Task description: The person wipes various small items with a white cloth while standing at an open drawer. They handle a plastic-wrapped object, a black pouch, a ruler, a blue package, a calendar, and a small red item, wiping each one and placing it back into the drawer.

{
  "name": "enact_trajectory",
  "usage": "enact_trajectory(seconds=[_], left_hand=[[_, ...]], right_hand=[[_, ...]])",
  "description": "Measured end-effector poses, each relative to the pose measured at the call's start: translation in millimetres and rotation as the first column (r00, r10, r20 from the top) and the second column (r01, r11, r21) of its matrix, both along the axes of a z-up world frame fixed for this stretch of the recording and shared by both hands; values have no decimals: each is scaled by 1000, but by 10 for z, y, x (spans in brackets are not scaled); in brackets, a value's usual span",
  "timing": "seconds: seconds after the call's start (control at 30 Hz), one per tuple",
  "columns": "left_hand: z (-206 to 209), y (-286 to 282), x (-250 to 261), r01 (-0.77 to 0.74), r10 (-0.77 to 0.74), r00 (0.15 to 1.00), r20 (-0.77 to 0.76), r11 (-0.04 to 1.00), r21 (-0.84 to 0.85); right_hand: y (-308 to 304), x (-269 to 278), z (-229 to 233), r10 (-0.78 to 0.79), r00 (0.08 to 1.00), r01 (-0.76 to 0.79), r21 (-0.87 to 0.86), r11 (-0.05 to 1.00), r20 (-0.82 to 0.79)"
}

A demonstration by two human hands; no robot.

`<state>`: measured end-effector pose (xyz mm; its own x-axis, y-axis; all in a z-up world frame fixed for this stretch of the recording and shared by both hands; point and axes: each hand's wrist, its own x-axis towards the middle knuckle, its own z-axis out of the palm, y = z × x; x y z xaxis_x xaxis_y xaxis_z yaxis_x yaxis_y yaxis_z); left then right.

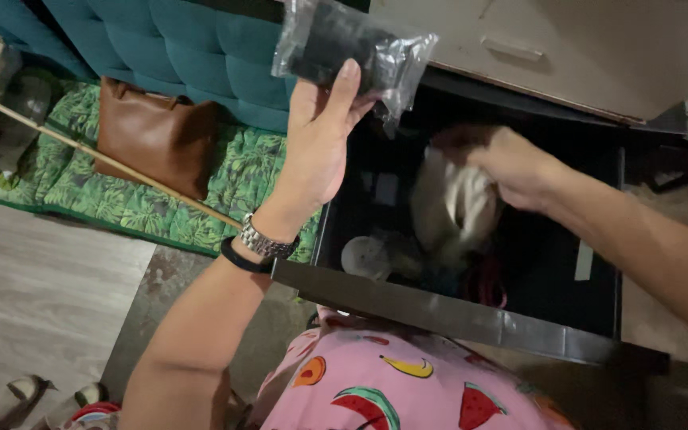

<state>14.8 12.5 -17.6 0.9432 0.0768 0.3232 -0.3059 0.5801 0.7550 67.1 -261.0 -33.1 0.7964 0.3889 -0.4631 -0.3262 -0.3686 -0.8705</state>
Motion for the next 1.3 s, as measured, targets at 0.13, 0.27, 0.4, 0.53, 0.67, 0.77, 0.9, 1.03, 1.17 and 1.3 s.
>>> enact_trajectory(seconds=[0.13,0.27,0.4,0.53,0.67,0.77,0.9,1.03,1.17,1.3], left_hand=[[-39,-24,3,1,-1,998,69,1000,-3],[-12,-38,3,-38,35,997,70,998,41],[9,-41,-28,-111,102,993,63,981,159],[32,-47,-26,-124,116,992,56,977,176],[43,-47,-19,-70,64,997,47,985,155],[38,-57,-21,-74,67,996,50,986,147],[41,-62,-17,-92,90,996,23,980,176],[35,-48,-25,-99,88,993,74,981,167],[25,-40,-21,-51,40,996,74,987,155],[13,-40,-13,-39,23,995,92,984,174]], right_hand=[[382,258,-86,-89,986,94,-25,995,140],[615,382,-171,106,962,-20,-323,946,250],[617,533,-203,213,876,6,-451,893,433],[586,682,-190,348,772,25,-573,819,532],[531,702,-182,491,669,53,-695,717,558],[508,672,-206,610,579,75,-780,621,541],[526,601,-271,783,455,88,-896,435,425],[416,361,-307,935,349,31,-998,61,68],[215,-43,-271,972,163,45,-983,-179,-170],[61,-311,-15,981,190,111,-993,-51,-29]])
